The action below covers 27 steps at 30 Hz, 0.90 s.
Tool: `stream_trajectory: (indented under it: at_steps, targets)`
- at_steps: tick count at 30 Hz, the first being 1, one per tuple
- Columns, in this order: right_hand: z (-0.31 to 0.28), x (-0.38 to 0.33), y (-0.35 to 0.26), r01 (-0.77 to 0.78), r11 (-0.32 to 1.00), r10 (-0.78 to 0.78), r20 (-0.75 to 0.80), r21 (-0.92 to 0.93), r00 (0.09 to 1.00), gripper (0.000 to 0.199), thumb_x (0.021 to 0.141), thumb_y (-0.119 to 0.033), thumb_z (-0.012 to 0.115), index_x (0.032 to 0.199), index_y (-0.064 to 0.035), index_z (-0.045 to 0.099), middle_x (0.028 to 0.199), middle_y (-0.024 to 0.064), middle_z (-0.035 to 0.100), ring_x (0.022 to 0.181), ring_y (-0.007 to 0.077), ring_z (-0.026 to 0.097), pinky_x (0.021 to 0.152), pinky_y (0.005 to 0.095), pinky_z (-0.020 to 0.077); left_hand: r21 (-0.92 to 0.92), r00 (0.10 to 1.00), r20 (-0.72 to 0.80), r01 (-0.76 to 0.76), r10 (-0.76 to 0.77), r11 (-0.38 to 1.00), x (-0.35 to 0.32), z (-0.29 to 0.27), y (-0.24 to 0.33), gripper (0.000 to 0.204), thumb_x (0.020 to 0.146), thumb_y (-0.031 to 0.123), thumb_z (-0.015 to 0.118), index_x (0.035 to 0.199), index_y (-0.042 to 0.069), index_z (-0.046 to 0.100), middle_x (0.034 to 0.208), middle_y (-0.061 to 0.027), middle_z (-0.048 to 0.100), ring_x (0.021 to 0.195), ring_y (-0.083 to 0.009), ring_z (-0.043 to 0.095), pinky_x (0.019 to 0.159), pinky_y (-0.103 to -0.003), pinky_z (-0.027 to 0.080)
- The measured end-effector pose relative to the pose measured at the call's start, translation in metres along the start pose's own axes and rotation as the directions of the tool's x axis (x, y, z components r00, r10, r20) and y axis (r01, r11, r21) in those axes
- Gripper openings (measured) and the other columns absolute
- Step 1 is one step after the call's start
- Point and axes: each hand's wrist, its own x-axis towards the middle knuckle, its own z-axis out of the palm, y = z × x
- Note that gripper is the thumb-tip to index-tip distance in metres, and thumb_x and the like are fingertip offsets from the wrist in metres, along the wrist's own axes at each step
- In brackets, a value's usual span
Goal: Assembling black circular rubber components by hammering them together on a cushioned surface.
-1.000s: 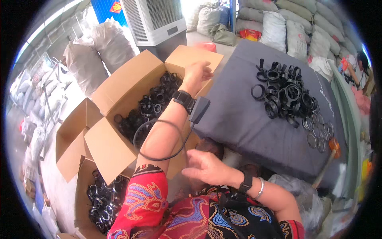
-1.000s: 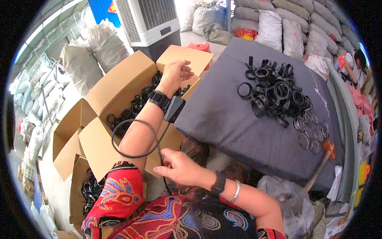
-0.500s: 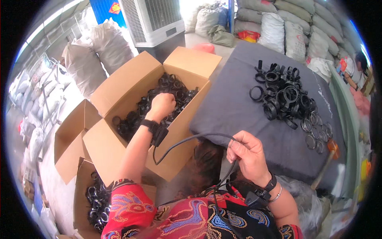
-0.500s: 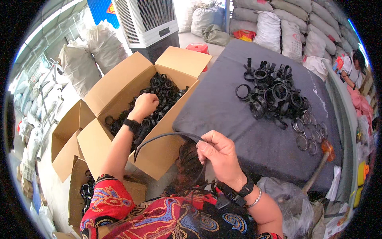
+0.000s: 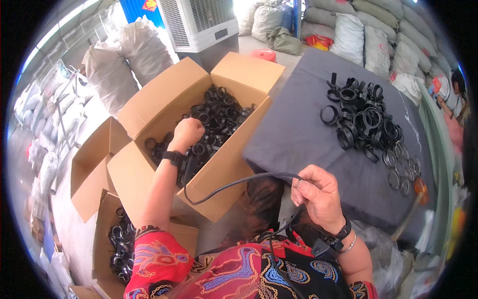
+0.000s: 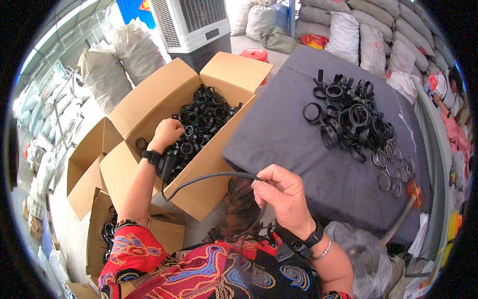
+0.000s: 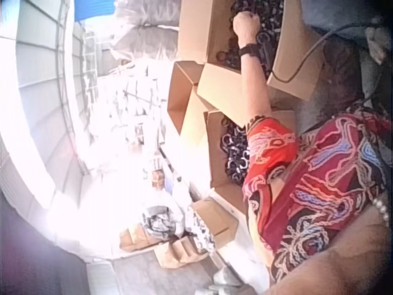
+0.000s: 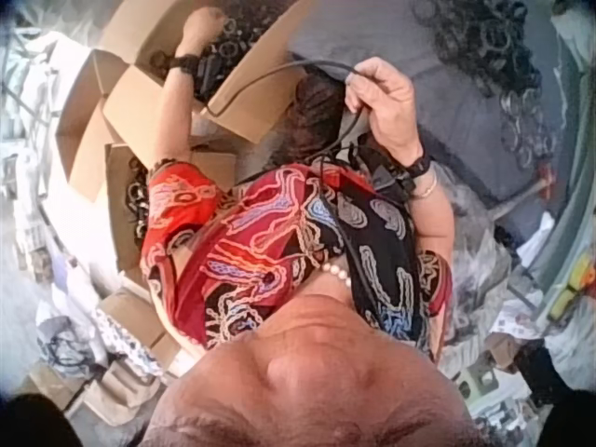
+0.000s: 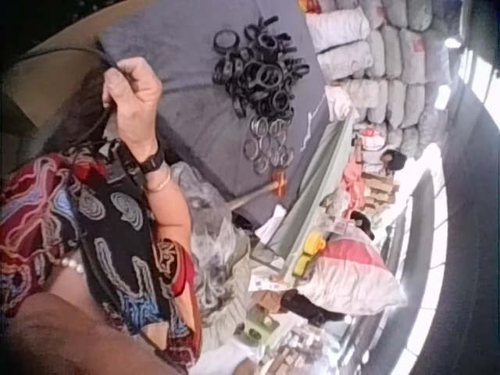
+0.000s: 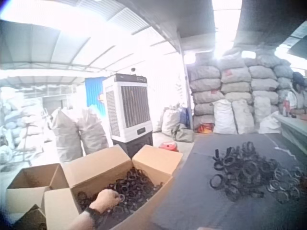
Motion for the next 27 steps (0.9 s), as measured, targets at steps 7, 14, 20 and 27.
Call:
stream_trajectory:
  at_steps: [7,14,20,27]
  targets:
    - [-0.005,0.003,0.002,-0.001,1.000,0.000,-0.023,-0.026,1.000,0.011,0.090,-0.011,0.058,0.086,-0.0010,0.056,0.067,0.0005,0.056,0.059,0.0067,0.051,0.056,0.0215,0.0424,-0.779,0.969,-0.025,0.135,-0.246,0.612,0.003,-0.015,-0.014,0.019,0.083,0.016,0.060,0.084,-0.002,0.067,0.064,-0.0069,0.061,0.055,-0.0143,0.061,0.051,-0.026,0.049]
    - [-0.013,0.005,0.009,-0.032,0.999,0.031,-0.087,-0.010,0.996,0.013,0.090,-0.014,0.057,0.085,-0.0015,0.058,0.065,0.0007,0.056,0.058,0.0076,0.051,0.055,0.0219,0.0426,-0.938,0.950,-0.116,-0.009,-0.290,0.346,-0.001,-0.061,-0.002,0.021,0.092,0.018,0.054,0.098,-0.001,0.063,0.073,-0.0038,0.061,0.063,-0.0146,0.062,0.060,-0.025,0.052]
    - [-0.027,0.009,0.018,-0.071,0.997,0.067,-0.121,-0.033,0.990,0.013,0.091,-0.014,0.056,0.087,-0.0011,0.059,0.065,0.0006,0.055,0.059,0.0069,0.050,0.055,0.0218,0.0425,-0.954,0.886,-0.298,-0.261,-0.355,0.148,-0.007,-0.089,-0.015,0.022,0.092,0.018,0.054,0.099,-0.001,0.062,0.072,-0.0056,0.060,0.065,-0.0156,0.061,0.063,-0.028,0.051]
    - [-0.034,0.017,0.029,-0.105,0.985,0.085,-0.149,-0.138,0.985,0.016,0.091,-0.016,0.057,0.089,-0.0004,0.059,0.068,0.0002,0.056,0.061,0.0067,0.052,0.056,0.0216,0.0433,-0.922,0.883,-0.383,-0.382,-0.270,0.059,-0.016,-0.133,-0.007,0.025,0.096,0.019,0.049,0.103,-0.002,0.059,0.075,-0.0060,0.060,0.070,-0.0195,0.061,0.070,-0.032,0.050]
